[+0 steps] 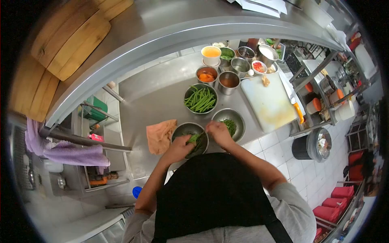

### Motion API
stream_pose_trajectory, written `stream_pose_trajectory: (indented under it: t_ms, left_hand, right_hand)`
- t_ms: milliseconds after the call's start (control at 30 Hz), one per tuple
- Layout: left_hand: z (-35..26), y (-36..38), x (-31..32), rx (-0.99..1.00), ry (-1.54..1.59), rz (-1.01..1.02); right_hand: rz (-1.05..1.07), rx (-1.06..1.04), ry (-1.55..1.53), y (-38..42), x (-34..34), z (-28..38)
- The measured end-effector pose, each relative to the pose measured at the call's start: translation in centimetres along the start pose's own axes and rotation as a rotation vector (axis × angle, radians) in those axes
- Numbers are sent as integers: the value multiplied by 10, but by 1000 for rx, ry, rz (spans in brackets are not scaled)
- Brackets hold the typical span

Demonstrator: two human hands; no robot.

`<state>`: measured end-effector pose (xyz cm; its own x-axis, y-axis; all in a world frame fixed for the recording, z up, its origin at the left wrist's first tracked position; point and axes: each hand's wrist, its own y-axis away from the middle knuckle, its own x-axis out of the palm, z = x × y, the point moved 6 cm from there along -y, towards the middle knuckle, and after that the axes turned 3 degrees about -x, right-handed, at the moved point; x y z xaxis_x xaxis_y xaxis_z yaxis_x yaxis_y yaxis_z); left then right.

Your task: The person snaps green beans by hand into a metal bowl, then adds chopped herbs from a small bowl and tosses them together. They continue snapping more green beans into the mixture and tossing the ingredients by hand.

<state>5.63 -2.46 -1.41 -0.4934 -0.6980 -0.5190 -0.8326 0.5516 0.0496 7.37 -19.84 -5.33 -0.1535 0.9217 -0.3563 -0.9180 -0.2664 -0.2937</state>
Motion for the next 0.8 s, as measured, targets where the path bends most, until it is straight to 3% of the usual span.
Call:
stream_pose_trajectory:
  t_ms: [67,100,167,367,500,567,700,767,800]
  left_hand:
    - [10,4,-12,-273,259,-123]
    - [7,6,-20,-279,258,-131]
    - [12,10,-25,-438,887,-130]
    - [8,5,-34,-360,1007,-296]
    - [5,2,-30,-359,993,-270]
    - [7,1,-29,-367,952,-253]
    - [8,3,-22,-362,928,-257]
    - [6,5,-24,-219,921,-403]
    - [7,3,-25,-219,924,-401]
  right_hand:
    - [-67,513,-682,2,0,-37]
    - [-57,513,-686,0,2,-24]
    - [143,553,-726,10,15,4]
    - [310,496,-766,13,37,15]
    - [392,548,-730,12,37,29]
    - [416,398,-458,7,37,29]
    - [248,215,-323,4,38,12]
    - [-35,499,-504,2,27,-20]
    - [-13,534,-537,-3,14,-20]
